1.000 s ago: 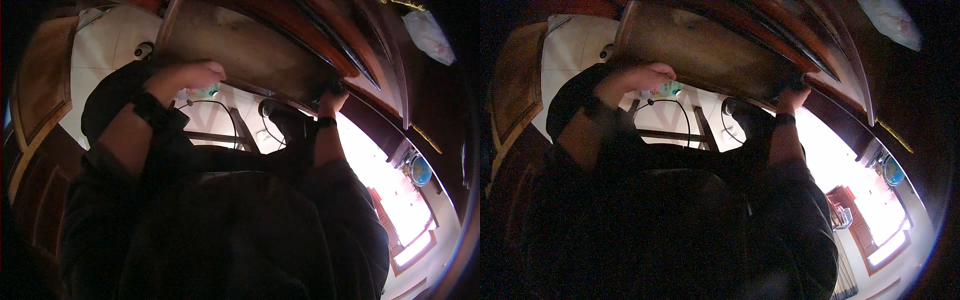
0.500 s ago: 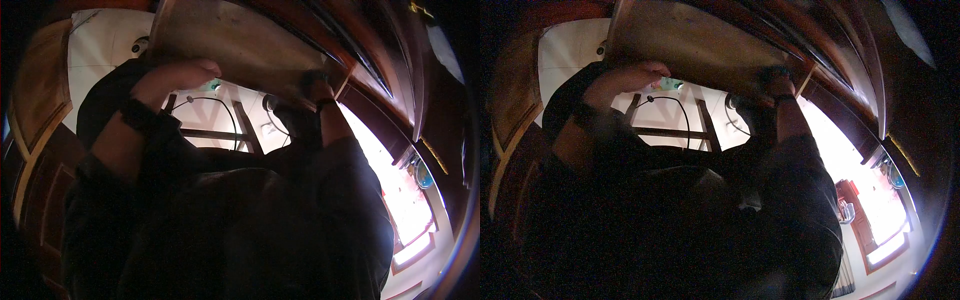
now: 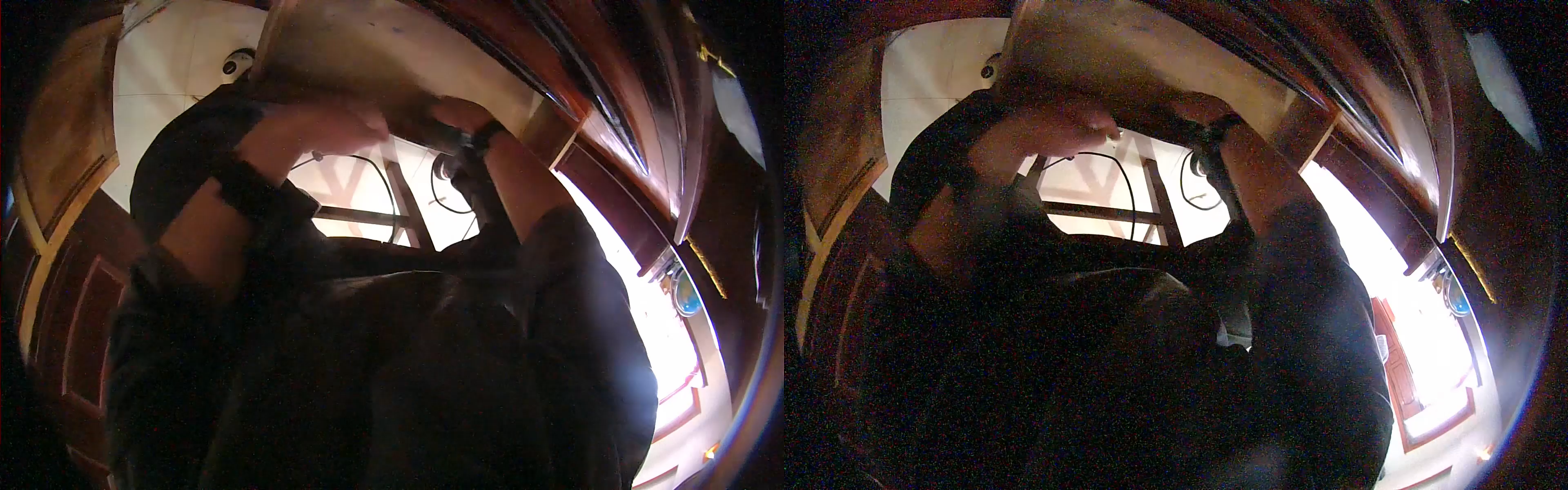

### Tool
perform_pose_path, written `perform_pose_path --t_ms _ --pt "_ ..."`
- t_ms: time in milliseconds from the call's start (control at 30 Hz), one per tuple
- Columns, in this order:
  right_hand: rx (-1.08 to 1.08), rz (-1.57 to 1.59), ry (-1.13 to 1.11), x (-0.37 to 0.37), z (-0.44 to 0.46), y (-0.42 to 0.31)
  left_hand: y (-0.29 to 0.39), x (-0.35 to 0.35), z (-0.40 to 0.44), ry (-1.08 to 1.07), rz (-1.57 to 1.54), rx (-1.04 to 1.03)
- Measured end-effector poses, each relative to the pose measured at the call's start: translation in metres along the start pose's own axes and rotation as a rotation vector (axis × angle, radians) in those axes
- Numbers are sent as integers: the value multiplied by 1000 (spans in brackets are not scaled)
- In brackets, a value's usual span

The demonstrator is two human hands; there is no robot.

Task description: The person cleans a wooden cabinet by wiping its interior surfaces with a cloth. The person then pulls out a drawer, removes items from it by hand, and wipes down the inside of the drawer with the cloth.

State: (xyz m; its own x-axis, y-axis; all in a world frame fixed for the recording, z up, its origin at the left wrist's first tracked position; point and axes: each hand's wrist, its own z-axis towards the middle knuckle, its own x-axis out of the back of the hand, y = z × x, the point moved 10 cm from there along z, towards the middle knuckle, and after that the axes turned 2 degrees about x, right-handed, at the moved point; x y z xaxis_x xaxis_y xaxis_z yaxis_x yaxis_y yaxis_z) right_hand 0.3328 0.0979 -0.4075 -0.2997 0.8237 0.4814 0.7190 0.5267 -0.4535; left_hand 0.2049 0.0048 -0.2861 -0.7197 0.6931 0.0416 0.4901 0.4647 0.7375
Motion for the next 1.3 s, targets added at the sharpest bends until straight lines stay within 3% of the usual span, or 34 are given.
perform_pose_path --t_ms 67,133,167,267,333,433,500,567,633,733,800,867,933,967,1000,1167,1233,1300 --pt "113 711 -9 27 5 -93 10 -12 -3 -80 49 -127" --pt "270 1022 -18 41 29 -163 8 -27 0 -172 -27 -226" --pt "299 1000 75 46 48 -185 9 -27 -2 -200 -38 -224" --pt "176 1006 -107 37 87 -239 -44 -56 10 -438 -72 21" --pt "247 994 -98 34 99 -242 -17 -39 -7 -367 8 -27" --pt "375 510 55 59 82 -236 6 -21 -16 -304 -60 -141" --pt "355 172 110 63 72 -220 9 -19 -17 -303 -31 -195" --pt "317 53 88 20 80 -168 5 -19 -16 -303 34 -150" --pt "278 64 200 29 46 -129 5 -13 -21 -315 116 -51" --pt "142 -195 173 14 -8 -35 11 -16 -16 -253 32 -172" --pt "38 -188 165 4 -39 24 6 -13 -18 -247 1 -73" --pt "-34 -75 -22 -13 -65 73 3 -10 -22 -253 -58 54" --pt "-10 -68 -77 -54 -77 148 3 -8 -23 -244 -84 114" --pt "-64 41 -4 -74 -88 200 1 -8 -23 -241 -97 144" --pt "-118 149 69 -72 -96 212 0 -8 -20 -212 -66 112" --pt "-101 -475 -284 -79 -109 221 2 -10 -8 -174 80 -58" --pt "-155 -400 -256 -57 -120 191 2 -13 -5 -169 42 -44" --pt "-223 -73 -123 -13 -127 113 2 -12 -1 -156 -12 -50"
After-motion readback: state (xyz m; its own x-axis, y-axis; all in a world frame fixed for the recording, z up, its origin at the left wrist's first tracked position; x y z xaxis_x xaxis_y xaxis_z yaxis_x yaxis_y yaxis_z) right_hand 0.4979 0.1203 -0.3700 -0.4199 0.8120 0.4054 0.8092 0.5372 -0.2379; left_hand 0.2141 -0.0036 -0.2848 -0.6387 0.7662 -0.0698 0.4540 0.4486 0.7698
